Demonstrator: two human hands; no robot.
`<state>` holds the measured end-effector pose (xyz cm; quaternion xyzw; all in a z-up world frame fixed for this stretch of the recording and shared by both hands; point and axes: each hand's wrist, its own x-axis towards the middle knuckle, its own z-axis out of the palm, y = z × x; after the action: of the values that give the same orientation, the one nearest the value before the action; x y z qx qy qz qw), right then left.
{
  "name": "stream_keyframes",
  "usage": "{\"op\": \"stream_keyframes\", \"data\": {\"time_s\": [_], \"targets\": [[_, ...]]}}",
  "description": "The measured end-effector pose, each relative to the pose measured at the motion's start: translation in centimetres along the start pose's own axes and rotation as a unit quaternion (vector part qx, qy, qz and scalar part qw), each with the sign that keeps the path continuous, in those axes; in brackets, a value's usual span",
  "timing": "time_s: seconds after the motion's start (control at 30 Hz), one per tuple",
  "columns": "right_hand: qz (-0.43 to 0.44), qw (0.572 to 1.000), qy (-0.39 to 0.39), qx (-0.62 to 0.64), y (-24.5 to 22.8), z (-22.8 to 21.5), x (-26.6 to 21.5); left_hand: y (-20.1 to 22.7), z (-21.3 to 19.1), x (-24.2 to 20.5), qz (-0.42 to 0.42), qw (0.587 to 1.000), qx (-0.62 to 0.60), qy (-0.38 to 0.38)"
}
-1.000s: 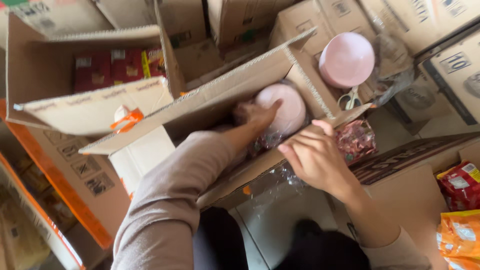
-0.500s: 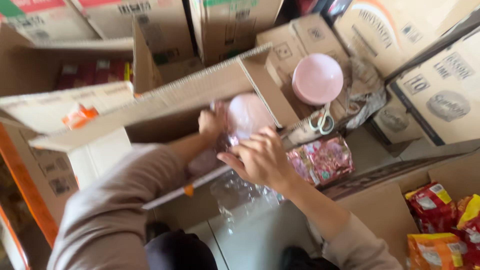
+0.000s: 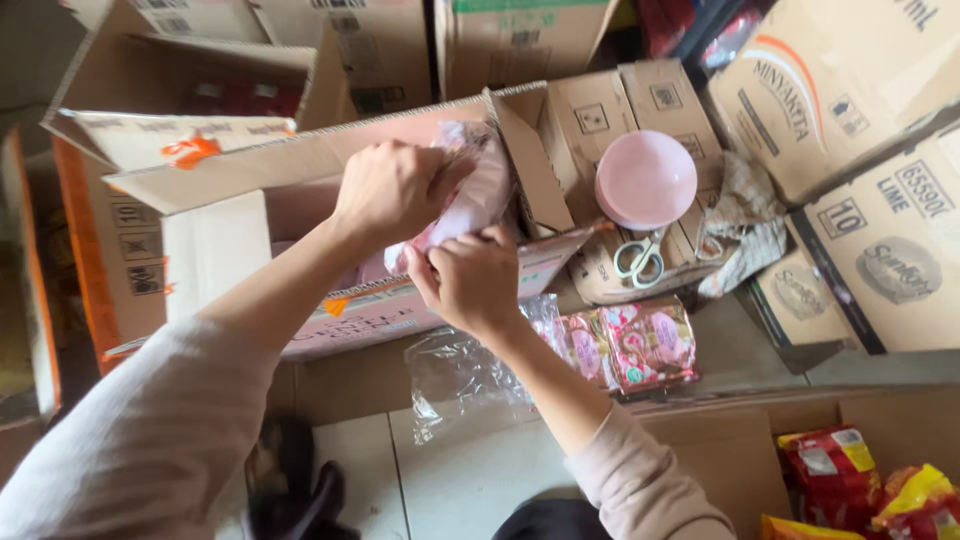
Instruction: The person unpacks items from a cardboard box, removing plastic-wrapped packages and bowls. They place the items on the floor and continue to unpack more items from the box.
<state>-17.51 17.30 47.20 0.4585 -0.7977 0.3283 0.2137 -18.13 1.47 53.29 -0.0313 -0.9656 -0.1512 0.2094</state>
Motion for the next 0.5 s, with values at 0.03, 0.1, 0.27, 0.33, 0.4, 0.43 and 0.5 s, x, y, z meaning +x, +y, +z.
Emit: {"op": "stream_keyframes", "data": {"time_s": [0.03,0.1,0.27,0.33,0.4,0.43,0.5], "targets": [[-0.017,1.000,0.025,0.004,-0.1,0.1,-0.7,0.7,-1.5,-0.6,-0.006,1.000,0.019,0.004],[-0.049,0.993,0.082,0.074,0.5,0.3,-2.2,2.0,-3.5,-1.1,0.004,0.997,0.023,0.070],[0.075,0.861,0.265,0.427,2.9,0.8,-5.8,4.3,-8.4,-3.8,0.032,0.969,-0.121,0.212],[0.145,0.815,0.255,0.499,3.8,1.2,-6.2,4.6,-10.0,-5.7,0.034,0.954,-0.157,0.252],[0.138,0.792,0.227,0.549,4.5,1.1,-5.8,4.8,-11.6,-8.0,0.029,0.933,-0.233,0.273],[0.130,0.784,0.206,0.571,4.6,0.8,-5.6,4.8,-12.3,-9.4,0.024,0.917,-0.288,0.274],[0.115,0.752,0.166,0.627,4.0,0.8,-4.9,4.8,-13.2,-11.2,0.003,0.880,-0.398,0.261]]}}
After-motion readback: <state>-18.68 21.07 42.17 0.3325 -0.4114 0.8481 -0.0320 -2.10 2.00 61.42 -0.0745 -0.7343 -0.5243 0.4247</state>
